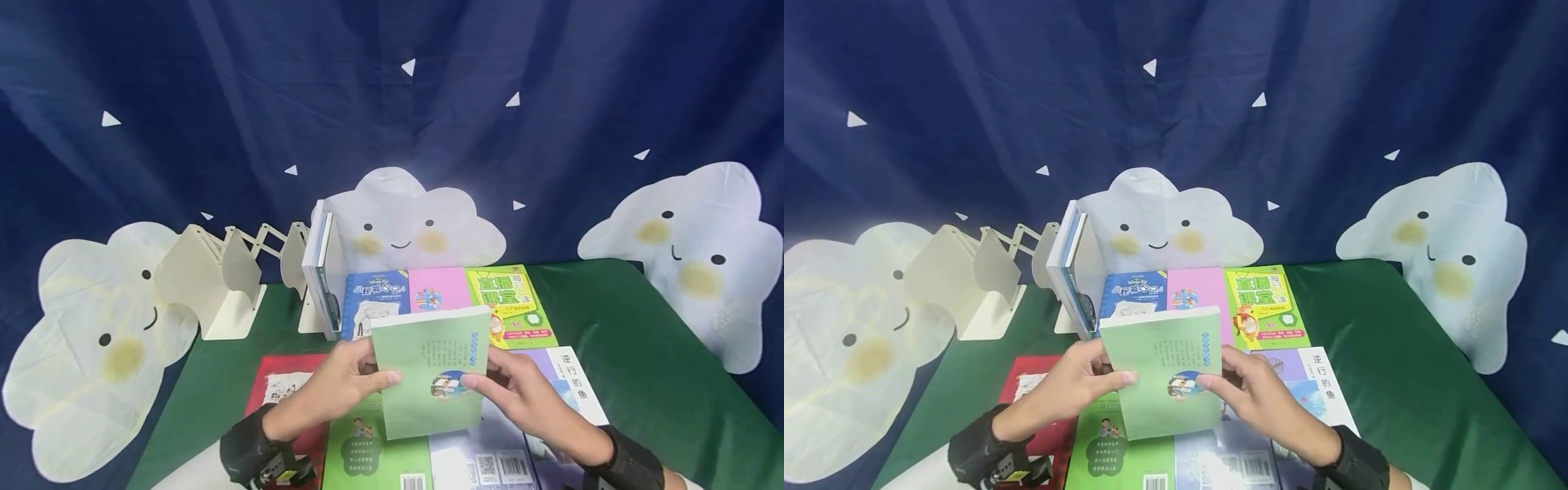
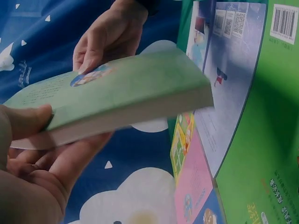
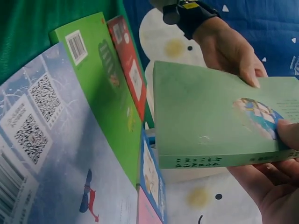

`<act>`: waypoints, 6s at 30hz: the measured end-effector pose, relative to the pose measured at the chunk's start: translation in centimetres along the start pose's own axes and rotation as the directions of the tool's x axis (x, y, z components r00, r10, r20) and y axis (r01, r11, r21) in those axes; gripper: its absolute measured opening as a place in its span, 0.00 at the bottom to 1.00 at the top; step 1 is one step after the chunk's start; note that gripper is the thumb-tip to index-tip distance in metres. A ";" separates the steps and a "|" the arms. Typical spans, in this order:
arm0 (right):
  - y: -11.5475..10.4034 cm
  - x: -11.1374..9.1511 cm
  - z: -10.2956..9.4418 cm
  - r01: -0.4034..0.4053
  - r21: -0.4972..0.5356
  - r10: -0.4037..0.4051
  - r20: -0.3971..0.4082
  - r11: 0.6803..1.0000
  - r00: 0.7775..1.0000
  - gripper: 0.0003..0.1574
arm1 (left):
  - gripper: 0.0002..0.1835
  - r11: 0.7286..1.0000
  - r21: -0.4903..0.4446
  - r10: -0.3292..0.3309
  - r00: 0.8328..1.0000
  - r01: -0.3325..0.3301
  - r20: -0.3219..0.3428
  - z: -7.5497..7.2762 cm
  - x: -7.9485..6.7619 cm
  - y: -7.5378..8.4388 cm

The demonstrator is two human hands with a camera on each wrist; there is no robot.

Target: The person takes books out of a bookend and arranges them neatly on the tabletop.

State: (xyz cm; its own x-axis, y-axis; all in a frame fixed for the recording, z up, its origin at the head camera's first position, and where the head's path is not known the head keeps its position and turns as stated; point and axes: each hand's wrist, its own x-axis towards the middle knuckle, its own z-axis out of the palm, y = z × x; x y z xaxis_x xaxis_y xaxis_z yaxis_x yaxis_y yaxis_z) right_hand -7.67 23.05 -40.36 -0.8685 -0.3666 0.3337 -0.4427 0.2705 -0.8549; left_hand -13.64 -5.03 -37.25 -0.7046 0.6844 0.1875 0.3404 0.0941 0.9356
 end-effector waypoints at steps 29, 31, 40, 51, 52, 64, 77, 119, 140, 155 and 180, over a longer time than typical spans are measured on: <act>-1.5 -1.5 -7.1 -0.030 -0.231 -0.026 -0.236 0.972 0.971 0.22 | 0.23 0.996 -0.067 0.050 0.998 -0.052 -0.027 -0.1 0.6 -0.1; -1.4 -1.5 -8.0 -0.051 -0.284 -0.035 -0.291 0.958 0.956 0.18 | 0.23 0.997 -0.061 0.051 0.998 -0.054 -0.040 -0.2 0.6 -0.2; 0.0 -1.7 -13.4 -0.246 -0.444 0.046 -0.415 0.862 0.909 0.17 | 0.22 0.995 -0.091 0.033 0.996 -0.041 -0.087 -0.3 0.2 0.9; 3.9 -0.6 -19.5 -0.386 -0.514 0.145 -0.447 0.766 0.883 0.25 | 0.19 0.996 -0.058 0.068 0.993 -0.074 -0.092 -1.0 -0.5 -1.4; 4.4 -0.6 -20.0 -0.406 -0.514 0.164 -0.451 0.756 0.877 0.26 | 0.19 0.996 -0.058 0.067 0.994 -0.072 -0.091 -1.1 -0.5 -1.6; 10.3 -0.3 -24.1 -0.528 -0.494 0.342 -0.419 0.691 0.841 0.34 | 0.19 0.997 -0.077 0.007 0.996 -0.014 -0.085 -1.6 -1.0 -1.9; 14.9 -0.1 -24.0 -0.619 -0.440 0.505 -0.359 0.650 0.785 0.39 | 0.19 0.998 -0.064 0.002 0.997 -0.007 -0.075 -1.3 -1.0 -2.1; 18.0 -0.9 -22.8 -0.683 -0.624 0.518 -0.468 0.379 0.716 0.25 | 0.21 0.986 0.148 -0.031 0.948 0.082 -0.316 -3.7 -2.2 -3.1; 16.9 -1.8 -20.5 -0.615 -0.672 0.246 -0.568 0.413 0.785 0.37 | 0.33 0.855 0.496 0.277 0.675 0.151 -0.684 -6.8 -0.7 -4.9; 10.0 -3.6 -15.8 -0.460 -0.733 0.082 -0.489 0.501 0.869 0.38 | 0.53 0.896 0.381 0.093 0.744 0.228 -0.662 -9.1 1.6 -7.7; 5.4 -6.9 -11.7 -0.362 -0.783 -0.079 -0.460 0.506 0.884 0.35 | 0.22 0.875 0.446 0.147 0.776 0.187 -0.613 -9.4 2.4 -9.7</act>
State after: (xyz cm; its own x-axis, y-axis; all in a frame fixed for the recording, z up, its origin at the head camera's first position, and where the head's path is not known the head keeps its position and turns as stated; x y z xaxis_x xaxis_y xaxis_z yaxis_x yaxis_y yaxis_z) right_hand -6.67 37.50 -42.62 -0.8356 0.0643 0.5456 -0.0841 0.9665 -0.2426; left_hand -24.48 -11.09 -43.06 -0.8788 0.1016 0.4662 0.4437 0.5330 0.7204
